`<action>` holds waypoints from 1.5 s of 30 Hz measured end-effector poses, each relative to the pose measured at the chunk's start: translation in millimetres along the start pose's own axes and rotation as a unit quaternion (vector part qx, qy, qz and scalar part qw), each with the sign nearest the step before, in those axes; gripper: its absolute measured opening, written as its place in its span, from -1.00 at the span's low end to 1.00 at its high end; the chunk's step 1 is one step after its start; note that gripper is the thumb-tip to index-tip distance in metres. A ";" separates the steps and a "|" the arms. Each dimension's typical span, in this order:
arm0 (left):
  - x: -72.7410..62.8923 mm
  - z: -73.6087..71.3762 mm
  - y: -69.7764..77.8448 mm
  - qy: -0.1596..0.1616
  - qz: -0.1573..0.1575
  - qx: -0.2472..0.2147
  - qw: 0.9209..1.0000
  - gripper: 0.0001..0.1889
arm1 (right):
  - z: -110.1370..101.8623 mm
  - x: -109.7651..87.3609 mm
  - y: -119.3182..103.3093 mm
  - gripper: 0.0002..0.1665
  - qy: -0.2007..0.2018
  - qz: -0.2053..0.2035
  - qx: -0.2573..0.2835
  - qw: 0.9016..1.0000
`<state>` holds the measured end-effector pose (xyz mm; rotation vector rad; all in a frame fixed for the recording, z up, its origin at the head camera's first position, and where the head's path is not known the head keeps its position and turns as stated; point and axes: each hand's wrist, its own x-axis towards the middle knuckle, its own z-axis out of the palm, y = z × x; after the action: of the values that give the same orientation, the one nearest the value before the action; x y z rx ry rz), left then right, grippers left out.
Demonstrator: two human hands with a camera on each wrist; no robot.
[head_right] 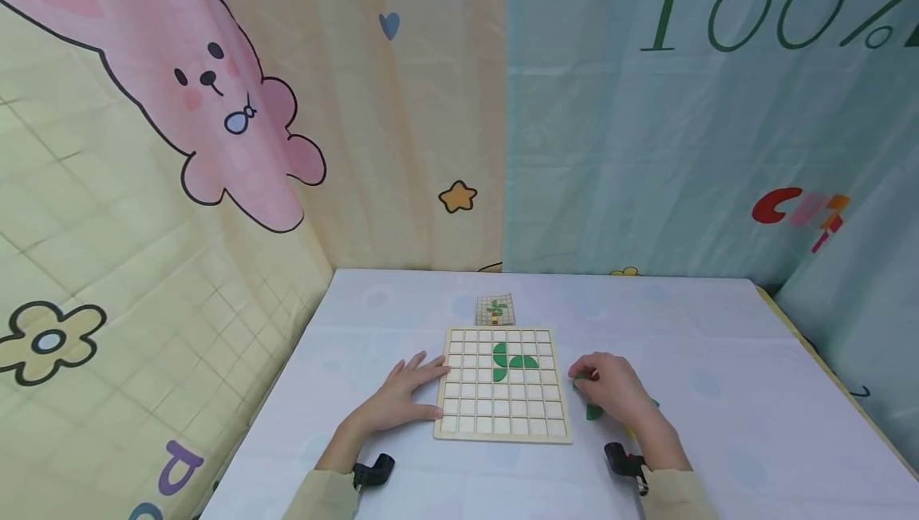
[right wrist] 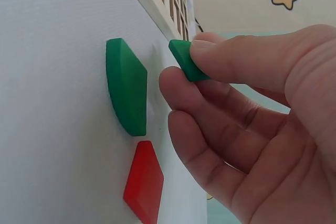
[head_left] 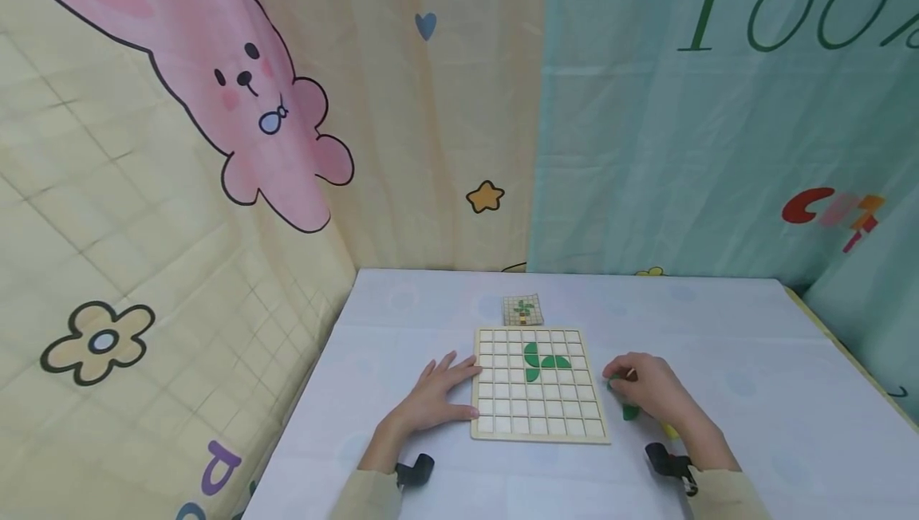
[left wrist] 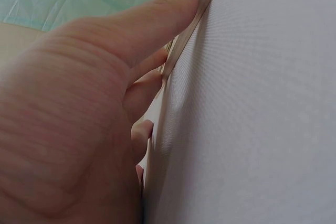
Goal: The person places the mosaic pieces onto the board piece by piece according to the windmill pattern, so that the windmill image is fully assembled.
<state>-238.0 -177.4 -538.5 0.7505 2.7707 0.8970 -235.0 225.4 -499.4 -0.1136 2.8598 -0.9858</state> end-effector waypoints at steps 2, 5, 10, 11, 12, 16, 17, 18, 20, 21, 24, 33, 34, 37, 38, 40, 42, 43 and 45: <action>-0.3 0.1 -0.2 0.000 0.000 -0.001 1.000 -0.18 | 0.6 1.1 -1.2 -0.84 0.001 0.003 0.003 1.000; -0.6 0.1 0.3 0.000 -0.003 -0.005 1.000 -0.18 | 1.9 3.0 -3.1 -0.81 0.004 0.004 0.004 1.000; -0.7 -0.1 1.3 -0.002 -0.007 -0.008 1.000 -0.17 | 5.2 7.0 -6.0 -0.75 0.021 -0.005 0.003 1.000; -0.5 0.0 1.1 -0.002 -0.007 -0.007 1.000 -0.17 | 5.9 8.0 -6.3 -0.74 0.025 -0.008 0.003 1.000; -0.4 0.1 1.0 -0.002 -0.007 -0.007 1.000 -0.17 | 6.6 8.8 -6.7 -0.74 0.030 -0.012 0.005 0.999; 0.2 0.6 -0.1 -0.001 -0.003 -0.004 1.000 -0.16 | 9.7 12.2 -7.8 -0.75 0.042 -0.039 0.015 0.998; 0.4 0.7 -0.2 0.000 -0.003 -0.003 1.000 -0.16 | 10.4 13.1 -8.4 -0.76 0.044 -0.044 0.018 0.998; 0.6 0.7 -0.2 0.000 -0.004 -0.004 1.000 -0.16 | 11.1 13.8 -9.2 -0.76 0.046 -0.048 0.020 0.998; 0.7 1.0 -0.3 0.000 -0.005 -0.005 1.000 -0.16 | 12.2 15.2 -11.1 -0.76 0.046 -0.054 0.026 0.997; 0.7 1.2 -0.2 -0.001 -0.007 -0.006 1.000 -0.16 | 12.8 15.9 -12.1 -0.77 0.045 -0.055 0.029 0.997; 0.2 1.2 0.0 0.000 -0.009 -0.009 1.000 -0.16 | 14.5 17.7 -16.2 -0.77 0.040 -0.052 0.038 0.997; -0.5 0.9 -0.6 0.002 -0.002 -0.005 1.000 -0.16 | 22.3 23.9 -29.0 -0.77 0.033 -0.073 0.038 0.996; -0.8 1.0 -0.6 0.002 -0.003 -0.007 1.000 -0.16 | 23.6 24.5 -30.6 -0.77 0.032 -0.076 0.041 0.996; -1.2 1.5 -0.4 0.002 -0.006 -0.011 1.000 -0.16 | 27.9 26.5 -34.8 -0.78 0.030 -0.083 0.049 0.995; -1.2 1.7 -0.4 0.002 -0.007 -0.011 1.000 -0.16 | 29.2 27.0 -36.2 -0.78 0.029 -0.086 0.052 0.995; -1.2 1.7 -0.2 0.002 -0.008 -0.014 1.000 -0.15 | 32.1 27.8 -39.1 -0.79 0.029 -0.087 0.057 0.994; -0.8 1.6 -0.1 0.003 -0.006 -0.016 1.000 -0.15 | 35.2 28.8 -41.6 -0.79 0.029 -0.092 0.060 0.994; -0.8 1.5 -0.2 0.003 -0.006 -0.016 1.000 -0.15 | 36.6 29.3 -43.1 -0.78 0.028 -0.095 0.062 0.993; -0.7 1.0 0.3 0.003 -0.006 -0.018 1.000 -0.15 | 39.2 30.1 -46.0 -0.79 0.027 -0.101 0.066 0.992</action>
<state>-237.1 -177.1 -539.1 0.7249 2.7534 0.9465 -258.1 162.1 -504.1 -0.3774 2.8631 -1.2305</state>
